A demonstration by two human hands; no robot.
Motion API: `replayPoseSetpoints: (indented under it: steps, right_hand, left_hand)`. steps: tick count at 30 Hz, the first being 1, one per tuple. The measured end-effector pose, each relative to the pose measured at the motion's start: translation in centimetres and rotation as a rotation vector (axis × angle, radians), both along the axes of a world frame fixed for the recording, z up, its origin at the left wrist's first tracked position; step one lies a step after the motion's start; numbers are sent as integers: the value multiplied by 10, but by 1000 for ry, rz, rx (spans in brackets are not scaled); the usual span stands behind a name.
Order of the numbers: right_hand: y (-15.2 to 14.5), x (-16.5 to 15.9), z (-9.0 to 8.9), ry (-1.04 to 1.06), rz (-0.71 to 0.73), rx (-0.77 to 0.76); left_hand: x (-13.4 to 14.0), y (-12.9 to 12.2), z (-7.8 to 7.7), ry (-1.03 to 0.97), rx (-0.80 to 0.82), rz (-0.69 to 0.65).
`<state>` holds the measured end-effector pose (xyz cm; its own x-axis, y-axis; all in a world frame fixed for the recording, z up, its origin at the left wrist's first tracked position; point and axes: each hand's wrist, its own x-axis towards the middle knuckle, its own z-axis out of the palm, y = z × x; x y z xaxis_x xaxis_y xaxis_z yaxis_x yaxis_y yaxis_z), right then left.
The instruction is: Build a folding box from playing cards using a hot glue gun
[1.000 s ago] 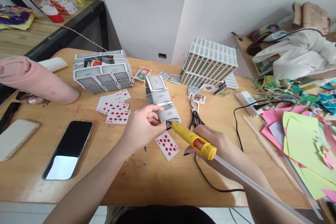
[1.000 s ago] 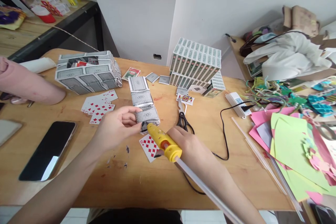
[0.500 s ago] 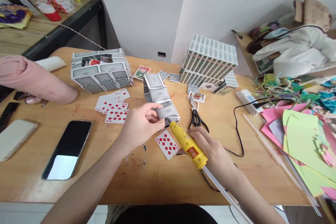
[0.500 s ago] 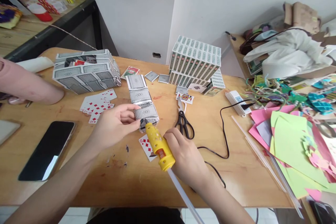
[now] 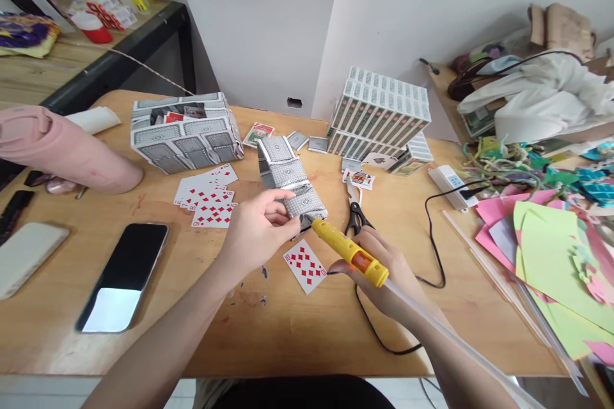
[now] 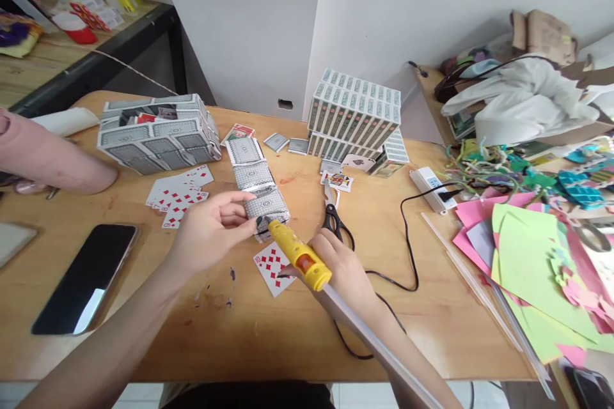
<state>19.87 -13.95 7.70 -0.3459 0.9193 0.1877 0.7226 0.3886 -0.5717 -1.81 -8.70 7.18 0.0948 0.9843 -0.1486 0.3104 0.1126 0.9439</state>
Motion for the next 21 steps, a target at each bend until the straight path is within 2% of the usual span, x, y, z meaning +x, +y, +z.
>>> replayPoseSetpoints:
  steps: [9, 16, 21]
  right_hand:
    - [0, 6, 2, 0, -62, -74]
    - [1, 12, 7, 61, -150, -280]
    - [-4, 20, 11, 64, -181, -248]
  left_hand:
    - [-1, -1, -3, -2, 2, 15]
    - [-1, 0, -5, 14, 21, 27]
    - [-1, 0, -4, -1, 0, 35]
